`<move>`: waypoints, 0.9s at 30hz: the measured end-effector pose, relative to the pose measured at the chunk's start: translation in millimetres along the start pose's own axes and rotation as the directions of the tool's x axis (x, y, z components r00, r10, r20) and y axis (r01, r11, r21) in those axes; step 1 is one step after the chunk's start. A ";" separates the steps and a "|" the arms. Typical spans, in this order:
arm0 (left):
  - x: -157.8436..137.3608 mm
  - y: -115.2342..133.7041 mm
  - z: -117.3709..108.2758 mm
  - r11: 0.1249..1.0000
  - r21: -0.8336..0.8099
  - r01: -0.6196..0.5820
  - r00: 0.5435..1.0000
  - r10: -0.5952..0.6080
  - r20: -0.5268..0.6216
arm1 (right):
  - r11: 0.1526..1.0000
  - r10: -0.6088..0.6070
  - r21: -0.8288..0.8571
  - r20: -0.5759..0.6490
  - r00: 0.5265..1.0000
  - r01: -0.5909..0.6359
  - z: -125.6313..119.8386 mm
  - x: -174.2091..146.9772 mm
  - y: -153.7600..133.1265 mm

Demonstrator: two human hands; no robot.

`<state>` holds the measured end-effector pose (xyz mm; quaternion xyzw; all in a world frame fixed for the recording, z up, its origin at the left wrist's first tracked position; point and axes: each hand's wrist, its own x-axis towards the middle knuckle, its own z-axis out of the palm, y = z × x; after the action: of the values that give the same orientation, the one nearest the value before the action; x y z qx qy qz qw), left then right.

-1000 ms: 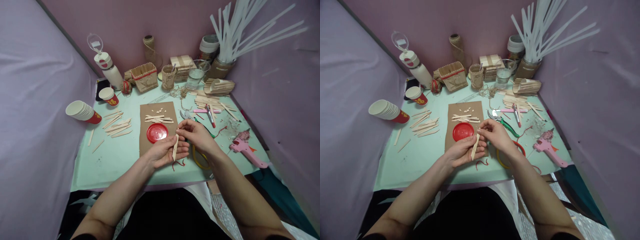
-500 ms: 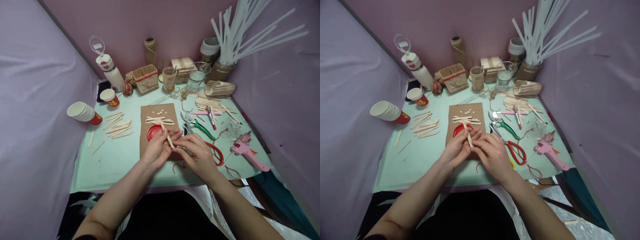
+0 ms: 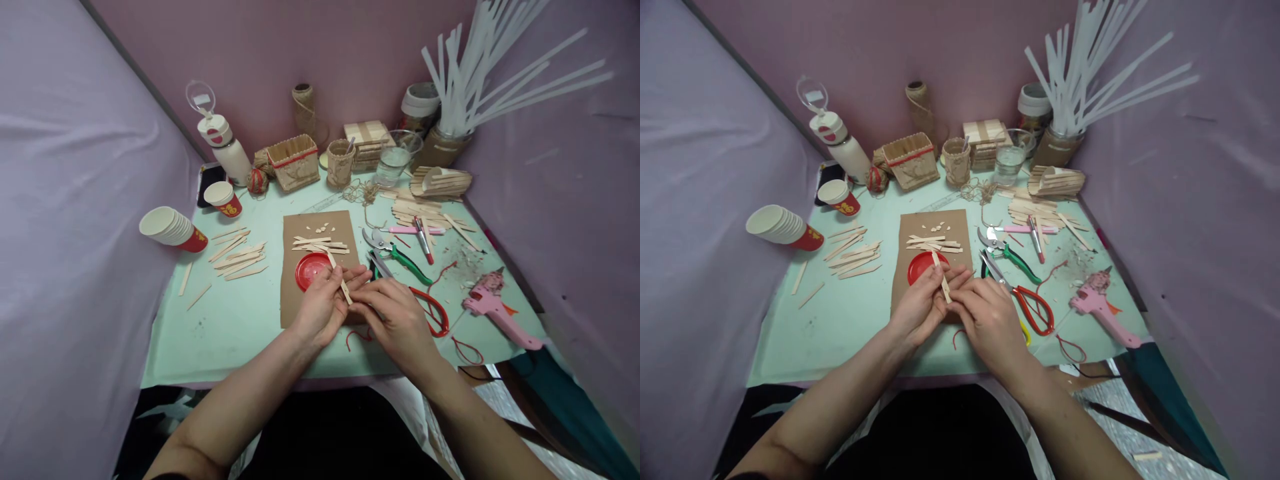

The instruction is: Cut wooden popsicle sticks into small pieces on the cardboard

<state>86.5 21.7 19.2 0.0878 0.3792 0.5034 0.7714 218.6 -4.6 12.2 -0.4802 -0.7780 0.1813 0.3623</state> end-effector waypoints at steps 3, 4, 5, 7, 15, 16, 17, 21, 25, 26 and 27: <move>-1.5 -1.5 0.1 1.000 0.018 -0.011 1.000 0.011 -0.012 | 1.000 0.020 -0.013 0.020 1.000 -0.020 0.8 -1.6 -0.7; -1.9 -2.0 -0.2 0.999 0.029 -0.019 1.000 0.019 -0.010 | 1.000 0.026 -0.014 0.026 0.999 -0.026 0.6 -2.3 -1.2; -2.4 -2.5 -0.8 0.998 0.049 -0.031 1.000 0.031 -0.001 | 1.000 0.029 -0.009 0.031 0.999 -0.029 -0.2 -2.9 -1.9; -3.3 -3.5 -2.4 0.989 0.131 -0.073 0.997 0.070 0.034 | 0.999 0.040 0.033 0.042 0.998 -0.041 -4.0 -3.4 -4.0; -7.7 -10.5 -14.7 0.461 0.783 -0.418 0.893 0.367 0.261 | 0.936 0.283 0.238 -0.082 0.956 -0.257 -20.6 7.8 -6.6; -7.3 -12.2 -17.0 0.410 0.809 -0.422 0.889 0.361 0.281 | 0.928 0.305 0.250 -0.091 0.948 -0.275 -18.8 8.8 -5.7; -6.7 -13.9 -19.3 0.374 0.824 -0.425 0.888 0.349 0.299 | 0.922 0.324 0.257 -0.102 0.941 -0.289 -16.5 9.3 -4.8; -3.5 -20.2 -25.3 0.365 0.830 -0.421 0.896 0.310 0.319 | 0.906 0.369 0.269 -0.121 0.921 -0.327 -6.9 7.2 -3.0; -4.7 -22.6 -23.1 0.355 0.854 -0.381 0.912 0.296 0.284 | 0.881 0.404 0.311 -0.107 0.909 -0.355 -6.0 3.4 -2.3; -6.6 -21.5 -21.3 0.356 0.857 -0.371 0.917 0.287 0.278 | 0.868 0.420 0.330 -0.091 0.903 -0.371 -7.5 2.7 -1.3; -9.3 -19.4 -19.1 0.374 0.855 -0.360 0.924 0.271 0.271 | 0.848 0.441 0.357 -0.067 0.895 -0.391 -9.5 2.1 0.1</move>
<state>85.5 -0.1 0.5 0.5720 0.5292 0.3605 0.5126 225.2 -3.3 19.3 -0.5809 -0.5843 0.3491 0.4463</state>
